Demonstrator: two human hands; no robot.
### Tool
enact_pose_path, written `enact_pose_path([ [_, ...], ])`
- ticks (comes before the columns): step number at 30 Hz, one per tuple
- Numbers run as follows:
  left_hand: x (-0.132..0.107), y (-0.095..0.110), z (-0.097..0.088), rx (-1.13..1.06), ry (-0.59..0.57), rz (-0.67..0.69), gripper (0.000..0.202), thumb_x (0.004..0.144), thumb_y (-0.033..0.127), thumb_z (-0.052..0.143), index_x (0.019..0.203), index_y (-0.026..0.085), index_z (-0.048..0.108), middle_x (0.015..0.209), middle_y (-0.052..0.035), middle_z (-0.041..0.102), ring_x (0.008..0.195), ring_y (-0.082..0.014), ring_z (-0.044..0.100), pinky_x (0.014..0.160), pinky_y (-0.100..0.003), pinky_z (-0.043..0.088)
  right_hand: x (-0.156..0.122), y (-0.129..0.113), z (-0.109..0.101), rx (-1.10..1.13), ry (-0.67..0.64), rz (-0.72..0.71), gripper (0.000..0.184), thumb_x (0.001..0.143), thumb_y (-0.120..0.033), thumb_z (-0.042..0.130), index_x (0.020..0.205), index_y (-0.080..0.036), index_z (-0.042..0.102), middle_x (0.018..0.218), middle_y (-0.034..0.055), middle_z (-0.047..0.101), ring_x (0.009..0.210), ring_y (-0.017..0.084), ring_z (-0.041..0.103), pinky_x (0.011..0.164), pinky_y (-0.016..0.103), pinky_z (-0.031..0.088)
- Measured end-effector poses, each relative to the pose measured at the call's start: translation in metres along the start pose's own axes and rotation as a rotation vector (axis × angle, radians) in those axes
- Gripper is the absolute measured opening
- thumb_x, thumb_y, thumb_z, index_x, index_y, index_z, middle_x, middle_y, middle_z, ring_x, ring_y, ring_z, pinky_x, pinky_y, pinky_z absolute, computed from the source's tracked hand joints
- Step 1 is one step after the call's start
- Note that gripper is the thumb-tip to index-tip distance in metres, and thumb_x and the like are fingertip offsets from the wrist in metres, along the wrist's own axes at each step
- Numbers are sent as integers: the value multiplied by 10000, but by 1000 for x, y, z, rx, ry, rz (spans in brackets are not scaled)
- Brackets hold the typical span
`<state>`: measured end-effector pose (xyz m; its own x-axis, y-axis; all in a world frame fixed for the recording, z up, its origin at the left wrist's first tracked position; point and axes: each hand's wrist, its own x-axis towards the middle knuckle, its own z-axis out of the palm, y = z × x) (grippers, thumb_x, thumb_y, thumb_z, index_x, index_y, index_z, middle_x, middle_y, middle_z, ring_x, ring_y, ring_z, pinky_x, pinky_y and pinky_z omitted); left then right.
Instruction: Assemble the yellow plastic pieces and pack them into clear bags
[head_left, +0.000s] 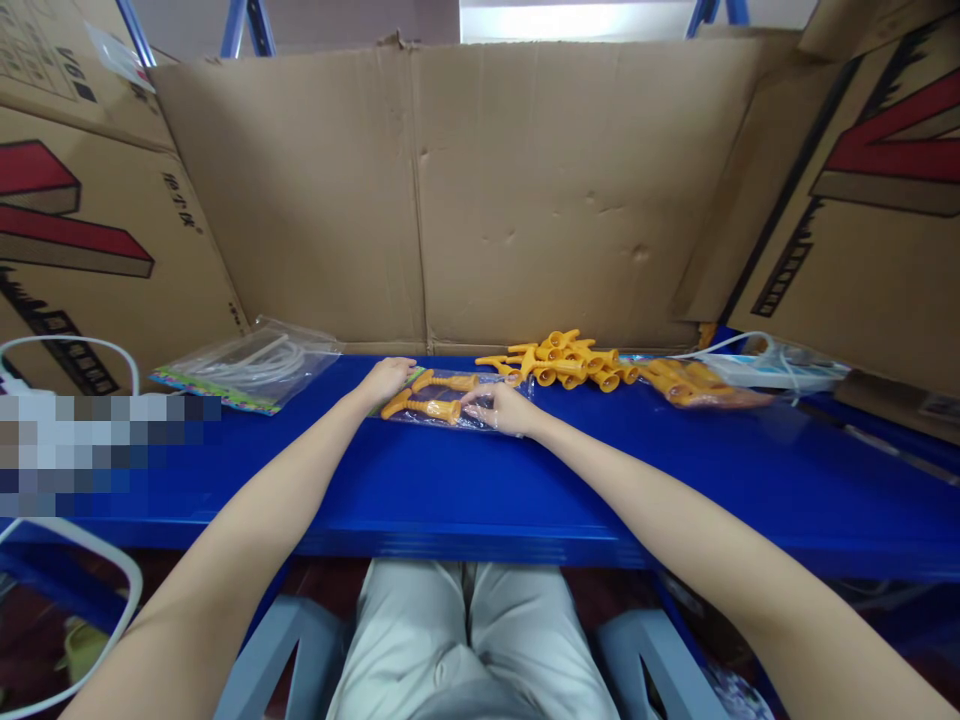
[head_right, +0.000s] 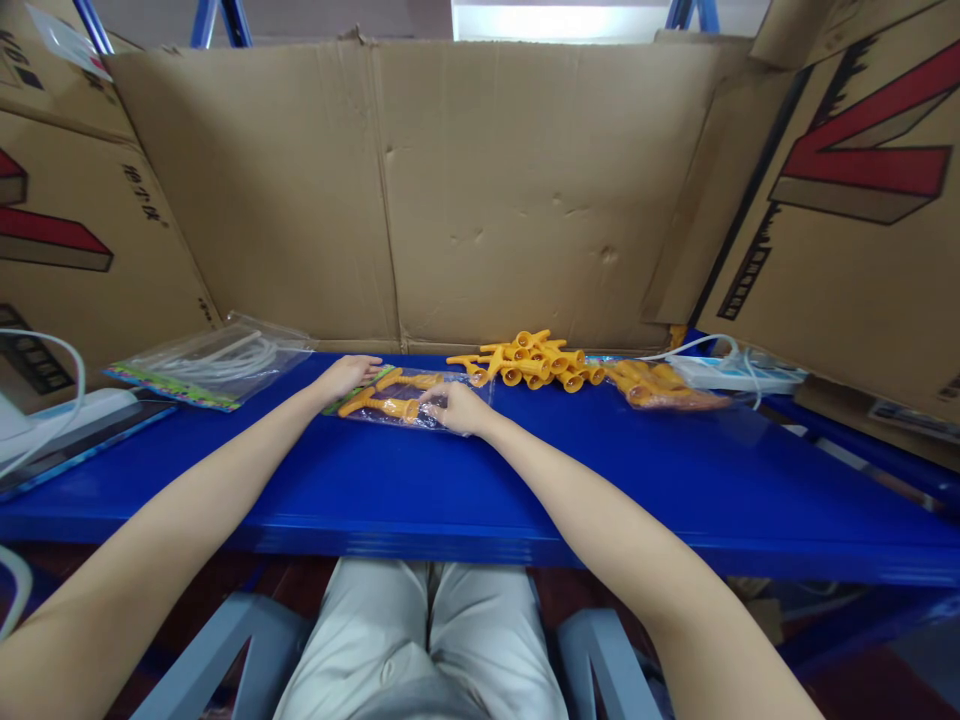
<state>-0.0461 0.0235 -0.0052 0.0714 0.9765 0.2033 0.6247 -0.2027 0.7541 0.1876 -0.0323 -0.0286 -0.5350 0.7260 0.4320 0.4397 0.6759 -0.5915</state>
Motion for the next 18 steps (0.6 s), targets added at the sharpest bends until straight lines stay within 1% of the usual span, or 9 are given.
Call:
enact_pose_path([
  [2,2,-2,-1,-140,4,-80,459,829,231,339,1193,72,570,1181,-156,626,1081,-205,602,881,-286,479,0,0,1,9,-14,5,182,781,-173,585,911,-137,707,949,95,707,921,217,645,854,361,467],
  [4,2,-2,-1,-148,11,-85,452,818,225,346,1166,64,587,1160,-158,637,1055,-203,615,844,-274,494,0,0,2,4,-30,-10,190,783,-170,587,923,-131,709,953,99,706,911,211,648,848,349,470],
  [6,1,-1,-1,-24,-3,-7,427,795,225,373,1105,88,633,1153,-122,648,1072,-199,604,879,-263,472,1,0,2,-19,-29,-35,190,783,-147,583,925,-133,707,953,96,704,897,198,648,839,336,471],
  [8,-2,1,-1,147,-51,104,406,777,238,406,1072,132,664,1169,-69,647,1112,-197,577,948,-259,423,2,0,0,-72,16,-58,187,781,-116,570,908,-140,705,937,88,701,891,187,641,835,332,470],
  [10,-5,4,-1,286,-116,200,411,777,265,431,1107,173,657,1220,-30,617,1171,-196,532,1007,-260,365,4,2,-1,-160,112,-66,188,771,-79,552,865,-146,701,910,80,695,892,181,629,839,334,465],
  [12,-9,6,1,366,-167,258,443,799,296,425,1186,188,612,1295,-18,557,1236,-189,472,1046,-263,316,5,5,-2,-256,202,-55,190,758,-57,539,830,-145,691,896,80,686,894,183,617,846,338,460],
  [13,-10,8,2,399,-182,274,460,813,305,412,1222,184,585,1328,-20,525,1262,-185,441,1061,-263,293,5,7,-2,-295,222,-38,186,751,-55,538,825,-140,686,893,84,682,890,187,613,842,340,461],
  [15,-14,11,5,468,-201,281,488,836,292,374,1278,159,532,1373,-33,474,1295,-177,396,1082,-265,259,6,11,-1,-350,196,-2,177,744,-67,546,846,-126,678,904,102,675,895,201,611,838,349,466],
  [18,-19,16,9,562,-250,277,506,846,248,338,1320,141,481,1407,-46,431,1307,-180,377,1096,-279,245,5,16,2,-376,97,0,218,750,-94,559,936,-128,669,1004,118,665,982,224,600,883,377,456],
])
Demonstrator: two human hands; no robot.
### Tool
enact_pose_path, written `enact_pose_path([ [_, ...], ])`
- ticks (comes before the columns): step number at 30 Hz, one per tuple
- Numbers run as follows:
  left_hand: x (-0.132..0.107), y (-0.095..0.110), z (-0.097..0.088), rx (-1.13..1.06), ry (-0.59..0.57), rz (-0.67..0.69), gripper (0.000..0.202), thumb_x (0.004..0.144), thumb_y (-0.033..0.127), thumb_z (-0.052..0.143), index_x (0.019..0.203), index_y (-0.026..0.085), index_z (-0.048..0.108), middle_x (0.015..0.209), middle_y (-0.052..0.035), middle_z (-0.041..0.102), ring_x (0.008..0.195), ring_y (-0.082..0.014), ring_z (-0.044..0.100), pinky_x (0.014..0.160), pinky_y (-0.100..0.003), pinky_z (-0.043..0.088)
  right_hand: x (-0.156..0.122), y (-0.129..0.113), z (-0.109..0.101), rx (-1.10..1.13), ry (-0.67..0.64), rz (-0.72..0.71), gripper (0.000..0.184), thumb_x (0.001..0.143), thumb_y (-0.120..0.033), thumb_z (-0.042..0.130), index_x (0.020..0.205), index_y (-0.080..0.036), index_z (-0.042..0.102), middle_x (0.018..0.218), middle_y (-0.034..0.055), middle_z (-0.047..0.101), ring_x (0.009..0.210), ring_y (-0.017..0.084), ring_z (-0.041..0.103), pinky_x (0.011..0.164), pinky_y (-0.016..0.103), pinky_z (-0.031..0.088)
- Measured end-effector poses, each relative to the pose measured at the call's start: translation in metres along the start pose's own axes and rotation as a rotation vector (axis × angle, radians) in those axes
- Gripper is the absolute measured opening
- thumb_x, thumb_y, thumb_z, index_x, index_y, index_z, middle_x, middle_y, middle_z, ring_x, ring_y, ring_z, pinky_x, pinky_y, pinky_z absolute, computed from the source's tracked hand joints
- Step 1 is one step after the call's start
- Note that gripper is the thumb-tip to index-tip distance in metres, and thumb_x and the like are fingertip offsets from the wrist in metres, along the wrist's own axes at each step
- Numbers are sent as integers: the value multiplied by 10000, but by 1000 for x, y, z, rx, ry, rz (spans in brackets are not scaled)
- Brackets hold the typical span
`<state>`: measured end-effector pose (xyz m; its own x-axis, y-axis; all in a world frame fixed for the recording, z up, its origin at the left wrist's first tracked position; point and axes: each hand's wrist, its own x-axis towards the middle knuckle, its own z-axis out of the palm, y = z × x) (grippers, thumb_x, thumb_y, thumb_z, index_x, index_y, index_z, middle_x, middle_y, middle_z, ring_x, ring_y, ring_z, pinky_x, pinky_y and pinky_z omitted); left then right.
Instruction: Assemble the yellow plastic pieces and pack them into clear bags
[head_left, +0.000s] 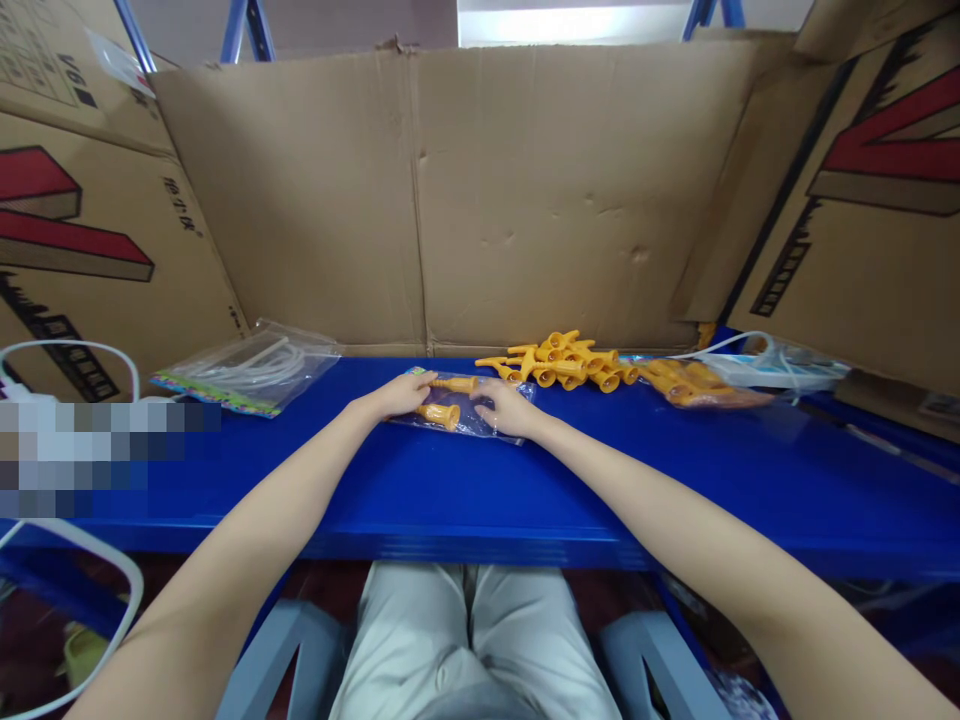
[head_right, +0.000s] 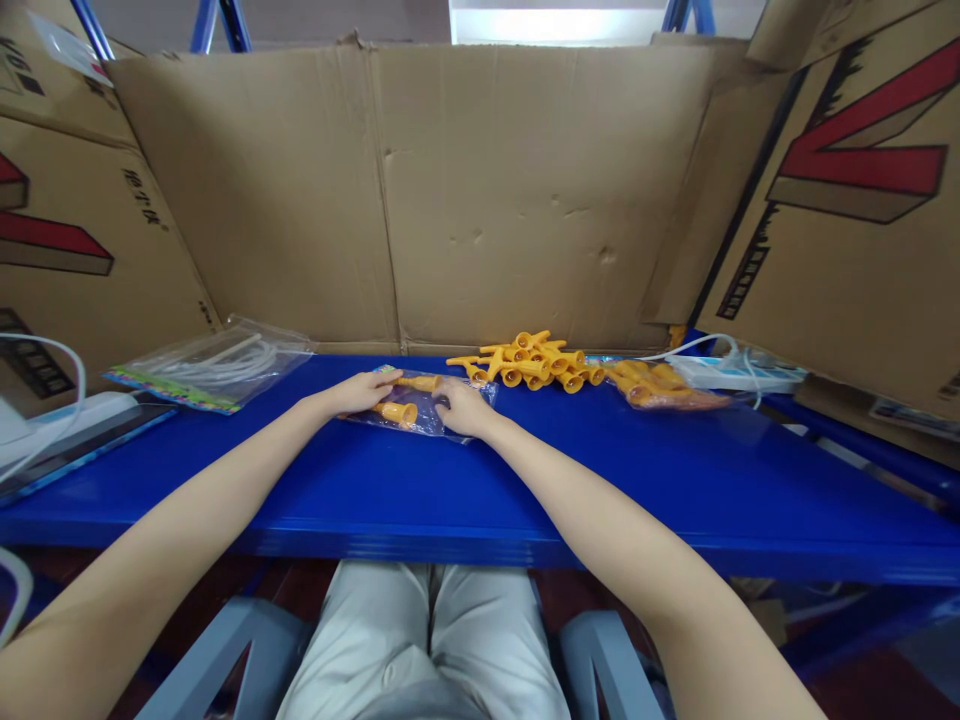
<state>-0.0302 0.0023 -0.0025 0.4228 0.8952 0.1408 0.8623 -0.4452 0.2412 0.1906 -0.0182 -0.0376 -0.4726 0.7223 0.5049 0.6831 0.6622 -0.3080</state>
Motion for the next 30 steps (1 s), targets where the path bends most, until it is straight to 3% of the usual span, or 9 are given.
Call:
enact_pose_path([
  [6,2,3,4,65,-52,4,501,887,288,286,1324,112,457,1437,-94,383,1338,-192,324,1117,-311,204,-2,0,1,29,-85,-55,320,797,-141,545,1105,-155,629,1175,114,621,1115,222,561,986,399,400],
  [12,8,-7,8,38,-111,28,553,892,426,265,1357,166,416,1468,-79,318,1369,-193,250,1120,-344,177,-1,-8,-8,15,-101,17,305,776,-103,526,1050,-139,658,1142,110,644,1083,221,582,969,359,413],
  [17,7,-12,1,8,-192,-57,621,876,369,243,1416,69,300,1503,-111,167,1396,-186,125,1123,-312,113,3,-3,-25,-73,108,149,251,731,-35,433,697,-154,652,824,81,687,836,207,630,825,336,471],
  [21,7,-27,-6,39,-217,-123,639,873,358,210,1432,49,248,1512,-111,113,1402,-189,70,1123,-334,86,3,18,-34,-136,306,201,256,736,-50,414,807,-156,635,884,86,650,868,203,601,811,331,467],
  [23,7,-36,-9,58,-206,-160,644,873,355,200,1433,38,239,1514,-117,105,1403,-189,70,1123,-333,85,0,27,-34,-170,270,200,315,732,-42,429,958,-139,626,1027,113,627,985,214,575,868,341,448],
  [26,5,-46,-12,80,-198,-198,644,873,351,201,1438,43,229,1515,-116,108,1403,-198,84,1124,-344,86,-4,33,-32,-233,65,215,416,752,-60,472,1151,-120,571,1192,147,571,1116,248,523,946,379,408],
  [28,3,-49,-15,88,-209,-200,651,874,360,203,1442,43,217,1518,-110,101,1404,-197,78,1125,-339,78,-6,30,-30,-271,-35,252,418,792,-113,494,1206,-131,548,1203,156,566,1116,269,527,951,410,402],
  [30,2,-50,-17,90,-220,-199,654,876,368,206,1442,41,216,1520,-104,94,1404,-192,71,1125,-326,74,-6,27,-30,-283,-47,289,356,841,-199,493,1186,-152,568,1159,153,589,1079,277,549,929,429,414],
])
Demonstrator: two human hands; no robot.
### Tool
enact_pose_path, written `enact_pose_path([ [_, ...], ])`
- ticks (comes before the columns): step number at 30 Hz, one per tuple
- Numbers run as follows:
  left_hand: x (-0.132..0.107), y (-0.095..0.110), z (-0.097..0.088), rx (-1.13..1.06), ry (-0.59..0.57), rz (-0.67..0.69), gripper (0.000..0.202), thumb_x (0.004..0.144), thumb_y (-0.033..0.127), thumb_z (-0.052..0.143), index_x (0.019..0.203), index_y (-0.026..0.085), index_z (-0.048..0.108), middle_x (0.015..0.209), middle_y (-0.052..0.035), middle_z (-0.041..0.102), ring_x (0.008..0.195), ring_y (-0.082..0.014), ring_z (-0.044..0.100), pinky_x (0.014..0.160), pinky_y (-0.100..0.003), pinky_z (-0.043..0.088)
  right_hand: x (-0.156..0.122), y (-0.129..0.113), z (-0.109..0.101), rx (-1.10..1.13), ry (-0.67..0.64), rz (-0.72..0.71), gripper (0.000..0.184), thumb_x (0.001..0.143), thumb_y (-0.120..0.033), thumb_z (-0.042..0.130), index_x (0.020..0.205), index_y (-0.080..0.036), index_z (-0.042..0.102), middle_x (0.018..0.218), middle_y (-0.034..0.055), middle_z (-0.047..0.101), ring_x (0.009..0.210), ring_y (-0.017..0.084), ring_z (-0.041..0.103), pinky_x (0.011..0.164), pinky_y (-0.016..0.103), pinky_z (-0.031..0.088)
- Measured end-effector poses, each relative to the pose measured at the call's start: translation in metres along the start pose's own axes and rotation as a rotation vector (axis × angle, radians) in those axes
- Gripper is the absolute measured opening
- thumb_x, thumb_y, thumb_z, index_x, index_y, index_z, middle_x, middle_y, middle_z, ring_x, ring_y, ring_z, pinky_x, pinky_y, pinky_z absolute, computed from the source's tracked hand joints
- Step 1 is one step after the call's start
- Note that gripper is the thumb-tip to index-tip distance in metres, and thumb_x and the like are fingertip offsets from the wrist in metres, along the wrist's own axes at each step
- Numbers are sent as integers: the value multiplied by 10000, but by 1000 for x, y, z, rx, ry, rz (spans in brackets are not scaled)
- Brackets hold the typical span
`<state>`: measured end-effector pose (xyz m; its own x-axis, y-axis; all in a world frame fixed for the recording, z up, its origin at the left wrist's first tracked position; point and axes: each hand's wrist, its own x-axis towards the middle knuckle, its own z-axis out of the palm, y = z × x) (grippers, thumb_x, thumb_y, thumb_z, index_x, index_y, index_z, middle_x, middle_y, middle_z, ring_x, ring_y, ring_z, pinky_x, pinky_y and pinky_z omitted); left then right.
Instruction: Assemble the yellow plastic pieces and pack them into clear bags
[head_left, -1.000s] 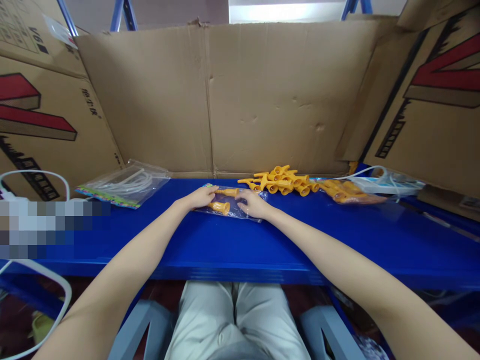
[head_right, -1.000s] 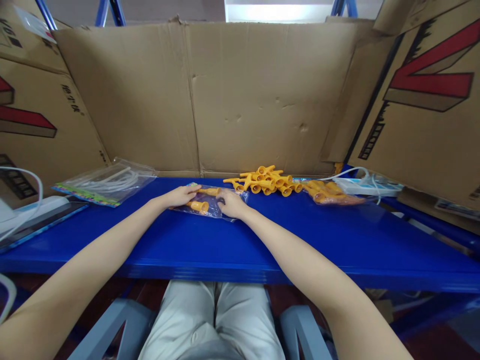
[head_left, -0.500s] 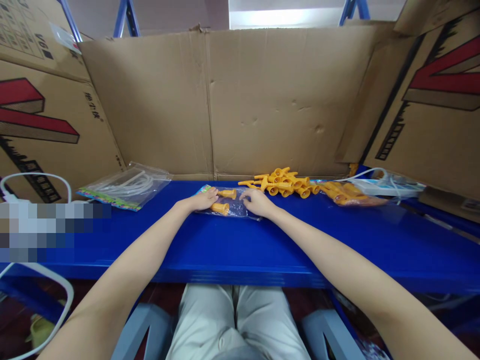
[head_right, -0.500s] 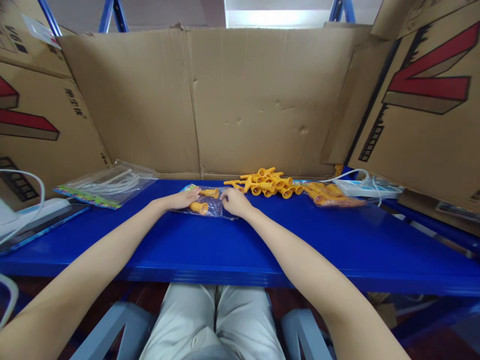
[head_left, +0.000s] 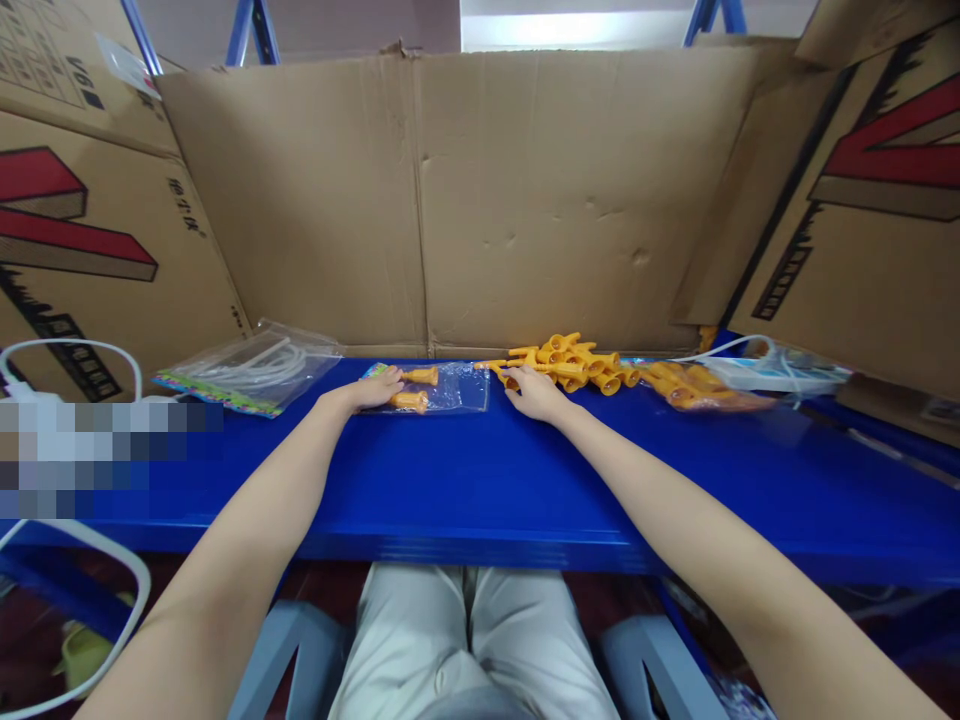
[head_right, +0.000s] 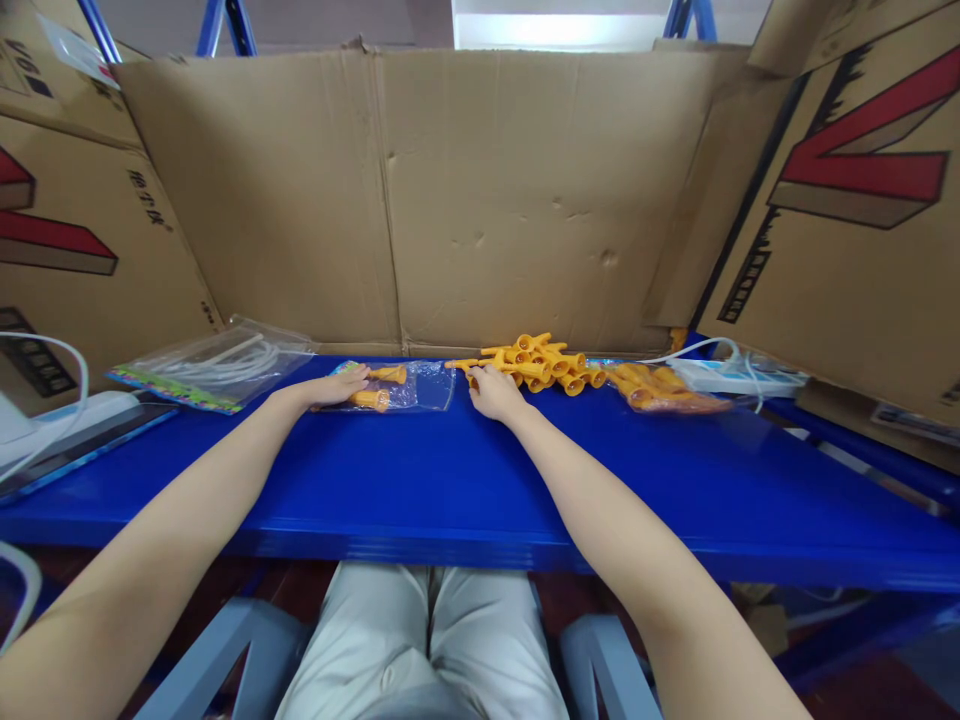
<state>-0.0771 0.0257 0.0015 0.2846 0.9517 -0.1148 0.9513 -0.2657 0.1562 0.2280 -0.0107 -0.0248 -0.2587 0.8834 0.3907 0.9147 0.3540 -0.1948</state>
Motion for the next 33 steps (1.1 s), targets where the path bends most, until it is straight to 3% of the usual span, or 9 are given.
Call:
enact_pose_path([
  [3,-1,0,-1,-3,8,-5,647,878,382,218,1442,65,233,1520,-98,109,1403,-191,85,1123,-320,90,3,-2,0,128,31,-13,286,904,-268,410,1060,-177,631,1062,110,639,1016,243,580,889,396,441],
  [7,-1,0,0,-12,24,-9,645,877,388,229,1441,76,241,1517,-104,115,1401,-193,97,1122,-319,102,9,2,3,370,28,-64,349,889,-136,326,1003,-159,655,974,67,661,933,184,598,868,346,458],
  [11,1,0,0,-15,12,1,662,871,389,229,1438,48,231,1517,-116,98,1403,-192,83,1123,-328,89,7,4,7,211,54,-120,409,773,-34,415,1072,-188,649,1115,99,592,1043,221,538,913,408,422],
  [14,2,-2,1,-7,10,7,687,869,409,218,1439,25,213,1518,-126,89,1405,-192,76,1124,-323,75,2,2,6,46,-7,-163,460,728,-7,447,1094,-226,620,1251,102,520,1139,273,468,896,451,409],
  [18,3,-3,2,3,38,16,701,865,457,201,1450,70,212,1518,-108,124,1403,-189,97,1124,-316,83,-1,-3,-2,15,31,-230,445,717,12,423,1091,-185,562,1145,102,595,1102,257,494,944,450,344],
  [21,1,-1,2,-16,47,14,695,859,482,228,1442,106,256,1518,-89,142,1402,-199,105,1125,-320,94,-2,-9,-10,53,137,-234,354,793,-55,421,1116,-163,519,1088,109,616,1037,251,528,927,418,338],
  [24,0,0,1,-42,48,9,684,858,469,261,1434,101,278,1515,-91,148,1401,-207,107,1128,-328,94,-4,-18,-18,50,185,-238,267,888,-224,445,1132,-146,520,1075,136,618,1002,264,547,873,394,359],
  [28,2,-2,3,-69,73,10,671,861,459,277,1427,99,293,1507,-108,165,1397,-212,134,1126,-342,112,-8,-27,-20,-16,72,-292,375,881,-343,520,1209,-163,536,1119,136,609,1041,270,554,893,401,353],
  [33,4,-4,4,-66,75,19,666,861,471,277,1425,117,304,1506,-101,174,1398,-211,133,1127,-348,114,-8,-25,-17,-28,-12,-273,471,855,-262,559,1313,-180,481,1149,140,593,1022,268,575,868,404,387],
])
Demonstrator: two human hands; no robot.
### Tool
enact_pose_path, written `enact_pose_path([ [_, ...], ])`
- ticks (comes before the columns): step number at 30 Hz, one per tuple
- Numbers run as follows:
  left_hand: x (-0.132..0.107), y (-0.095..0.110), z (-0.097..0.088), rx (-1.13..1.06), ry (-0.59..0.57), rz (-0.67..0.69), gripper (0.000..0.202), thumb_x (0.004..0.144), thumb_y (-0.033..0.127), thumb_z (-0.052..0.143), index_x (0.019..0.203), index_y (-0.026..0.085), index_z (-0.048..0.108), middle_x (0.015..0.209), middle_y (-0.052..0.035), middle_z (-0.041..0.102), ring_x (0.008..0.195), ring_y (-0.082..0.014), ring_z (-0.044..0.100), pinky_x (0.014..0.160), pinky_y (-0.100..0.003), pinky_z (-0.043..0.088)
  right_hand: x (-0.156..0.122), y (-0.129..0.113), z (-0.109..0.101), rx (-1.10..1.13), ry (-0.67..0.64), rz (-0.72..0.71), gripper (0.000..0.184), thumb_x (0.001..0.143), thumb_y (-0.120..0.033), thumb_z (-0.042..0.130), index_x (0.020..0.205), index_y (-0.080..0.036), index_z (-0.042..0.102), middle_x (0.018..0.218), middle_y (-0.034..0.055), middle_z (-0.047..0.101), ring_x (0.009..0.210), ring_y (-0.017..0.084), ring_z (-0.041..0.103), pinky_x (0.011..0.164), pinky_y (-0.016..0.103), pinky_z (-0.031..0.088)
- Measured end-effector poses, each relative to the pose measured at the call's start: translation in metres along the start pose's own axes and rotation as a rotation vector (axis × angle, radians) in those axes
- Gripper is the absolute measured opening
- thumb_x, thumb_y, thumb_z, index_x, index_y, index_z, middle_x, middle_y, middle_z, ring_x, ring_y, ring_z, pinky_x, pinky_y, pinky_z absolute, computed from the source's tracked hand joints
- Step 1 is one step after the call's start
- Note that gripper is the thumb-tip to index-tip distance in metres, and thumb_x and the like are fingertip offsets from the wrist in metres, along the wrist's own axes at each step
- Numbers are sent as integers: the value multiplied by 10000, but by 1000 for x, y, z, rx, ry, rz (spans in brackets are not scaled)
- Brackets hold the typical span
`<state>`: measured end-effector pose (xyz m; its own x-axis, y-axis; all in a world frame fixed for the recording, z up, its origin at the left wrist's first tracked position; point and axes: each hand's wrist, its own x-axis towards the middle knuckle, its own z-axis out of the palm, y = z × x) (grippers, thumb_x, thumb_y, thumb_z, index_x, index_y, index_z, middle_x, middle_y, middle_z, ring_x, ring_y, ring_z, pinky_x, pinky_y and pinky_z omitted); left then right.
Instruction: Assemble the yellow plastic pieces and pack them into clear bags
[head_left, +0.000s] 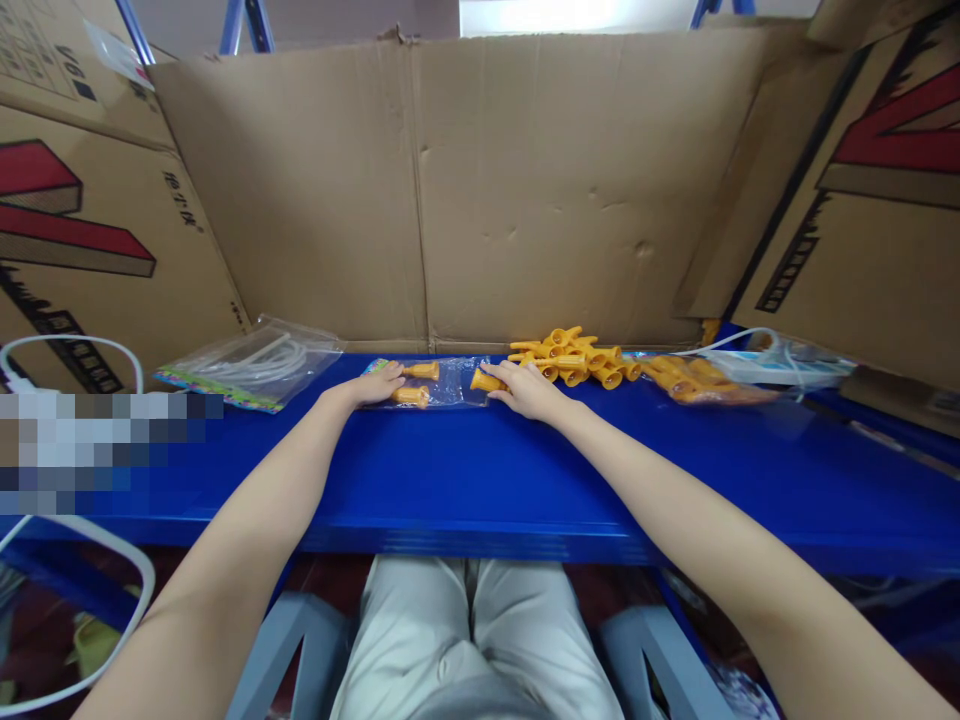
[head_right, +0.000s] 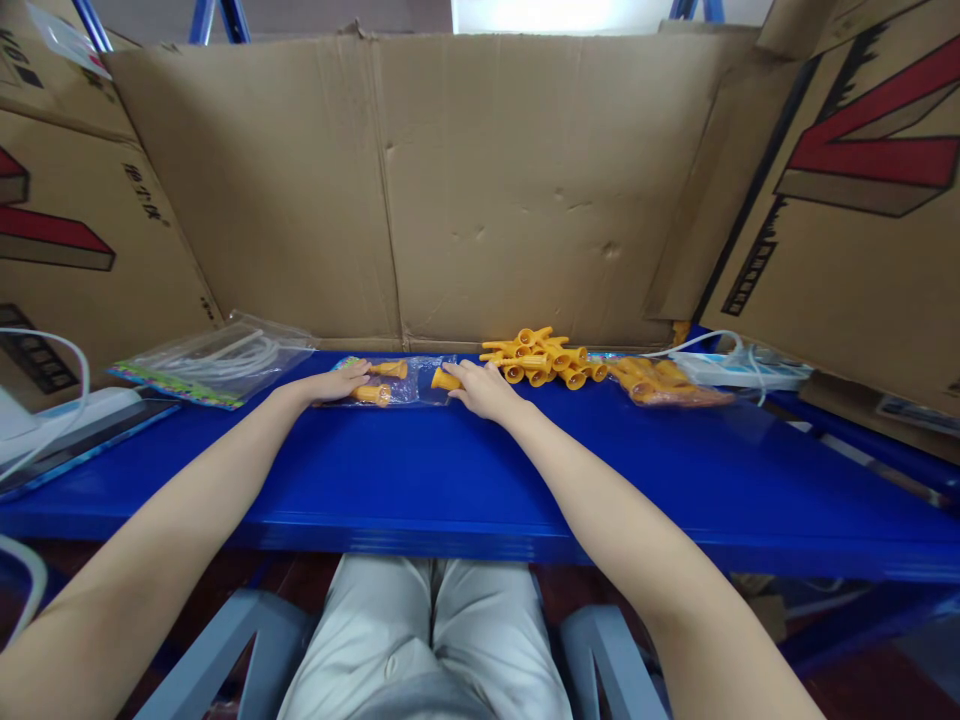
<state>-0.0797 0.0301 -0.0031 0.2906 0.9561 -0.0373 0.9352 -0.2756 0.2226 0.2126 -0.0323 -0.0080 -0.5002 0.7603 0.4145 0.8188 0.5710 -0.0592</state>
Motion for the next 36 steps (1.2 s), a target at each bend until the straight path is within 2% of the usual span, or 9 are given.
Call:
enact_pose_path([
  [3,-2,1,-1,-5,-6,-8,670,862,464,281,1427,106,297,1509,-102,162,1398,-205,135,1127,-337,101,0,1,-5,10,44,23,409,856,-198,527,1265,-183,524,1150,119,603,992,234,590,856,366,406],
  [6,-3,0,-2,-29,22,-7,645,847,454,334,1406,132,354,1500,-79,223,1390,-196,180,1124,-304,114,-1,3,-13,-45,58,157,257,838,-238,549,1066,-157,635,1039,116,650,913,239,617,790,342,436],
  [9,-3,0,-1,-89,110,13,579,845,413,362,1355,149,444,1452,-69,355,1348,-183,305,1104,-266,185,-3,7,-18,-64,-79,274,172,777,-324,624,837,-174,680,827,92,679,789,234,638,679,308,454],
  [12,-3,3,1,-161,212,38,530,854,402,365,1290,146,522,1375,-74,474,1285,-183,412,1059,-240,273,-5,11,-19,-27,-205,282,85,719,-280,670,732,-197,681,721,59,676,701,208,637,613,277,445],
  [15,-5,8,3,-205,273,60,474,856,401,377,1210,172,592,1314,-54,544,1240,-184,466,1022,-230,321,-6,7,-20,20,-218,267,59,729,-238,647,752,-204,690,743,44,691,693,191,639,599,264,439],
  [21,-2,14,9,-145,291,105,456,853,424,370,1064,154,671,1161,-82,622,1104,-200,554,981,-248,369,-4,-11,-24,1,-84,265,155,768,-305,620,803,-205,732,729,55,695,753,220,646,661,292,456],
  [27,3,12,11,-178,311,168,433,829,412,381,971,160,704,1083,-76,648,1036,-197,580,965,-277,392,-4,-22,-22,-69,-112,323,195,792,-306,579,866,-227,741,783,48,707,825,221,653,713,293,467],
  [32,5,10,11,-250,313,208,434,800,459,401,860,175,724,1027,-68,689,1020,-211,593,940,-280,411,-5,-30,-22,-142,-94,358,239,816,-301,550,947,-195,719,927,89,704,933,255,637,749,315,469],
  [36,6,8,12,-300,315,204,447,778,515,422,792,188,727,1001,-54,707,993,-220,606,919,-292,427,-5,-33,-21,-179,-84,358,253,830,-300,535,964,-166,704,966,115,693,950,258,630,767,321,464],
])
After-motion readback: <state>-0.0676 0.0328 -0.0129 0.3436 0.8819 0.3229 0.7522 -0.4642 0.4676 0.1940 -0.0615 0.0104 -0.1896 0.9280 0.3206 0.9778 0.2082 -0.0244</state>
